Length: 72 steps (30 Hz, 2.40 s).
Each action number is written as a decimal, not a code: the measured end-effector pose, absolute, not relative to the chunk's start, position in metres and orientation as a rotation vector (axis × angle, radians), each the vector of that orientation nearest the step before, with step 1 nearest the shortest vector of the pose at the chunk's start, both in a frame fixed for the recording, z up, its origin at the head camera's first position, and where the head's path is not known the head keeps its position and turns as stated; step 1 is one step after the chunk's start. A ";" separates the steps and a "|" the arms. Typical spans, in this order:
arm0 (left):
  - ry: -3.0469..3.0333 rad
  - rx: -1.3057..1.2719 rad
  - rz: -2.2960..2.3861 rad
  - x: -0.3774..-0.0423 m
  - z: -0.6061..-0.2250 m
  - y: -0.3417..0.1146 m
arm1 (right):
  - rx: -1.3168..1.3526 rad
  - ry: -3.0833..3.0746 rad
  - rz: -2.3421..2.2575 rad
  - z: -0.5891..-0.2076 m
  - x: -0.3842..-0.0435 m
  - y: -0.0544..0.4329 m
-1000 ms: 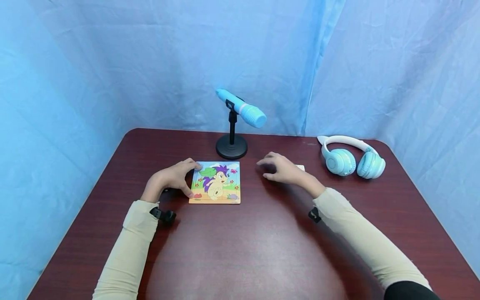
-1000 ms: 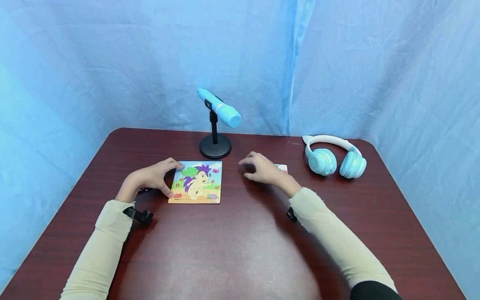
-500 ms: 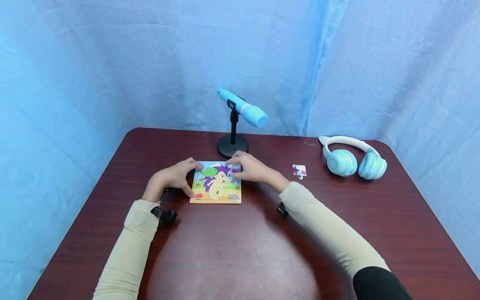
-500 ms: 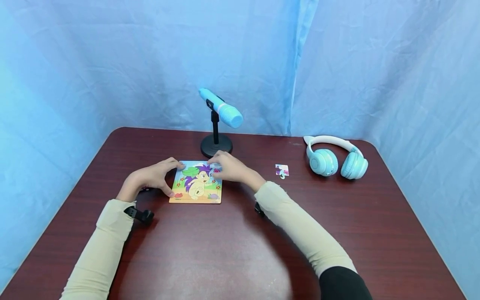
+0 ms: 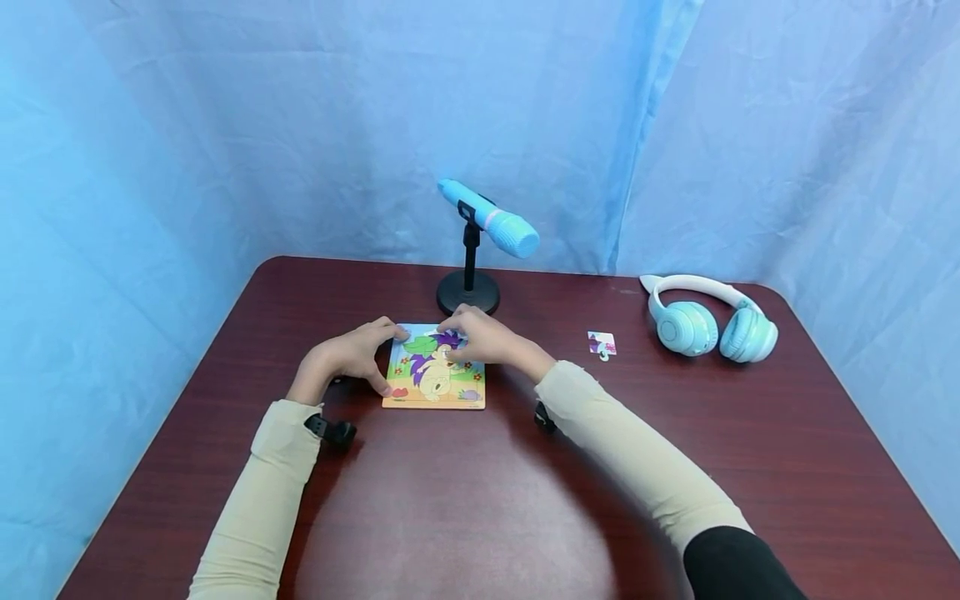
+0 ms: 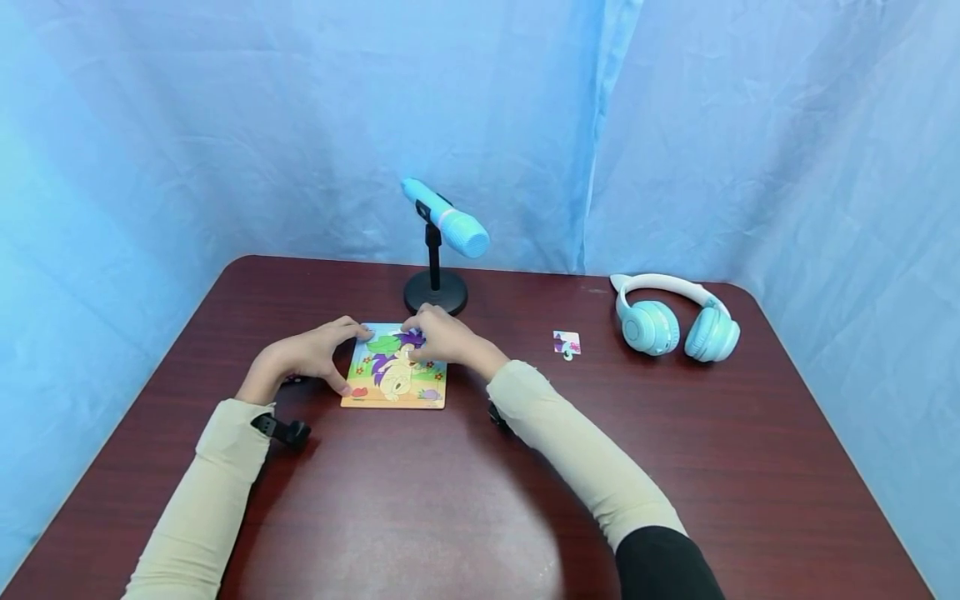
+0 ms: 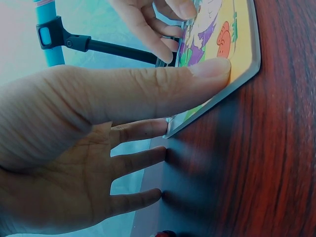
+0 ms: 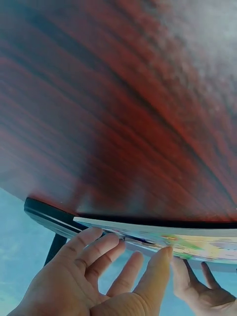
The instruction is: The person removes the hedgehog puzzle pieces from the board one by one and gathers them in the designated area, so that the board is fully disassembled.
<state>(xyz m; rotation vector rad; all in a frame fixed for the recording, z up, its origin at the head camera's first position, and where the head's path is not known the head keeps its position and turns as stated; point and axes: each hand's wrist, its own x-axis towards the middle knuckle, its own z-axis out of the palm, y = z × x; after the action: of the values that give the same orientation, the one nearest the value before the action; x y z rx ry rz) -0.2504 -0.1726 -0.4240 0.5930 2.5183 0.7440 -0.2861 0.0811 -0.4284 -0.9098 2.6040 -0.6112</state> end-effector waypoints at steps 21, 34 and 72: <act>2.516 0.591 0.755 -0.249 -0.423 -0.172 | -0.890 2.603 -0.641 -0.431 -0.293 0.073; 2.524 0.595 0.737 -0.248 -0.421 -0.171 | -0.886 2.615 -0.645 -0.433 -0.295 0.071; 2.519 0.585 0.734 -0.250 -0.421 -0.171 | -0.861 2.739 -0.422 -0.422 -0.290 0.074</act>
<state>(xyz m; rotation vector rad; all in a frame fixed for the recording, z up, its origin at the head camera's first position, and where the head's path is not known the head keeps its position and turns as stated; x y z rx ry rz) -0.2495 -0.1713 -0.4213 0.5848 2.5194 0.7337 -0.2904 0.0742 -0.4224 -0.8613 2.7390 -0.4222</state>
